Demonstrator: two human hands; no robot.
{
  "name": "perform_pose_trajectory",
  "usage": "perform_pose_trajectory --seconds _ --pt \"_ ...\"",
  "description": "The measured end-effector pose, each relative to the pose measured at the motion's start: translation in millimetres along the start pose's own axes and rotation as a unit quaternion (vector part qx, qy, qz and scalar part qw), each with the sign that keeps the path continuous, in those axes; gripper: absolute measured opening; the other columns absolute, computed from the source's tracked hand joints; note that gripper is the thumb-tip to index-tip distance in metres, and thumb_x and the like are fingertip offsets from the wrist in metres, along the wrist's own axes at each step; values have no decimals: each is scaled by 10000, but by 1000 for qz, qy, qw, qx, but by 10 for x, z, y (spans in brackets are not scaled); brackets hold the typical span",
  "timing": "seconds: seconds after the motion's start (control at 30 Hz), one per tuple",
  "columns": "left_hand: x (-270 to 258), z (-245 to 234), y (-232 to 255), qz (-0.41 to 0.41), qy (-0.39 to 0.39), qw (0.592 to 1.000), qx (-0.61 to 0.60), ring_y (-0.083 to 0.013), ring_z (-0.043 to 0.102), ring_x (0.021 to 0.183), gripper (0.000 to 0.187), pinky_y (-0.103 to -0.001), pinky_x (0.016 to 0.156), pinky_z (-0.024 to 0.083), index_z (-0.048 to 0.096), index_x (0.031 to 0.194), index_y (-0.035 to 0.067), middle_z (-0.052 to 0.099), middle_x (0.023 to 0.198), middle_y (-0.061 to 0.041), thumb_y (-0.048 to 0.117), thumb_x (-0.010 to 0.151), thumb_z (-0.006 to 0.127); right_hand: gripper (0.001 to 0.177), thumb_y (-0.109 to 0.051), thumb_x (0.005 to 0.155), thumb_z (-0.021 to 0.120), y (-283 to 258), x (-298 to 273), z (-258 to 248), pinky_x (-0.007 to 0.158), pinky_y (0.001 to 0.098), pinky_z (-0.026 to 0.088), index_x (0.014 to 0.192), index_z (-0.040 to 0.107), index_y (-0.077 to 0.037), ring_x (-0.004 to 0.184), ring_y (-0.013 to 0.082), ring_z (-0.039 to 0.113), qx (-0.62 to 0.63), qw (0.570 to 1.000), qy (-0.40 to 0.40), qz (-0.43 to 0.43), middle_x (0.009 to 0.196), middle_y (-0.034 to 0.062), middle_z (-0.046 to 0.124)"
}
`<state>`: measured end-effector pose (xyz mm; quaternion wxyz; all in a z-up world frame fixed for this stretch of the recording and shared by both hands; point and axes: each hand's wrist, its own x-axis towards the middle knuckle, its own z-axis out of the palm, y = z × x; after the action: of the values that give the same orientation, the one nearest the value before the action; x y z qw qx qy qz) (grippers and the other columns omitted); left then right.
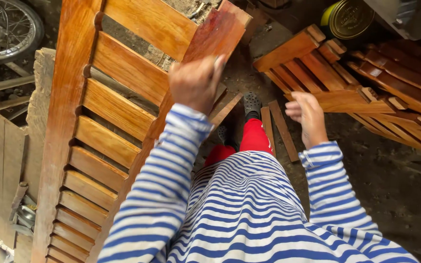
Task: The person sands a wooden slatted bench using a sanding block. They hold the bench steady with one hand while moving the sanding block back and forth across the slats and frame.
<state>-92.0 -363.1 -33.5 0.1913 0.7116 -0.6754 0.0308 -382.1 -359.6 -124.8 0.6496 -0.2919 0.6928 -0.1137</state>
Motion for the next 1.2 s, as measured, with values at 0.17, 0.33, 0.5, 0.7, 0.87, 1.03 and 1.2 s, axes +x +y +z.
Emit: perform_pose_trajectory --seconds 0.17,0.33,0.5,0.7,0.87,1.03,1.2 --pt "-797 -424 -152 -64 -55 996 35 -218 482 466 469 -396 606 298 433 639 176 487 523 -16 274 1051 635 471 -521 1013 419 -994 264 734 680 230 453 1333 532 -194 814 94 625 3 973 -77 -217 1057 11 663" --pt "-988 -598 -328 -109 -62 992 34 -189 439 449 483 -382 633 295 438 624 180 495 529 9 267 1066 612 401 -480 1016 464 -1643 508 1378 702 258 479 1164 639 -151 831 84 632 -47 926 -45 -372 957 -20 650" --pt "-316 -257 -514 -38 -13 998 52 -238 437 468 437 -409 589 293 434 672 179 472 549 -29 241 1081 575 369 -300 1058 671 -1415 898 1612 568 372 380 737 578 -141 631 110 420 -137 839 114 -513 655 -29 480" --pt "435 276 -454 -46 97 991 77 -255 551 449 387 -432 602 352 515 632 230 568 508 -3 372 991 503 489 -322 1090 682 -1302 1091 1514 586 405 357 701 461 -123 635 155 346 -186 830 136 -507 635 -2 405" --pt "-157 -164 -489 -20 51 996 67 -207 502 433 375 -413 578 376 499 690 210 491 513 7 269 1057 546 404 -355 1136 525 -1506 585 1473 613 338 401 825 681 -149 657 95 474 -146 837 71 -522 698 -48 535" --pt "-1341 -809 -448 -94 -68 988 98 -214 485 463 421 -403 551 323 467 670 196 485 538 -6 273 1065 593 436 -358 1165 563 -1360 577 1357 650 350 393 801 573 -119 711 114 436 -142 845 86 -509 738 -33 461" --pt "-1961 -1103 -403 -212 -98 969 83 -164 489 451 420 -388 596 306 515 648 189 557 545 36 281 1031 659 484 -362 1199 546 -1323 603 1296 681 354 382 791 449 -119 739 121 396 -163 848 77 -499 762 -38 409"
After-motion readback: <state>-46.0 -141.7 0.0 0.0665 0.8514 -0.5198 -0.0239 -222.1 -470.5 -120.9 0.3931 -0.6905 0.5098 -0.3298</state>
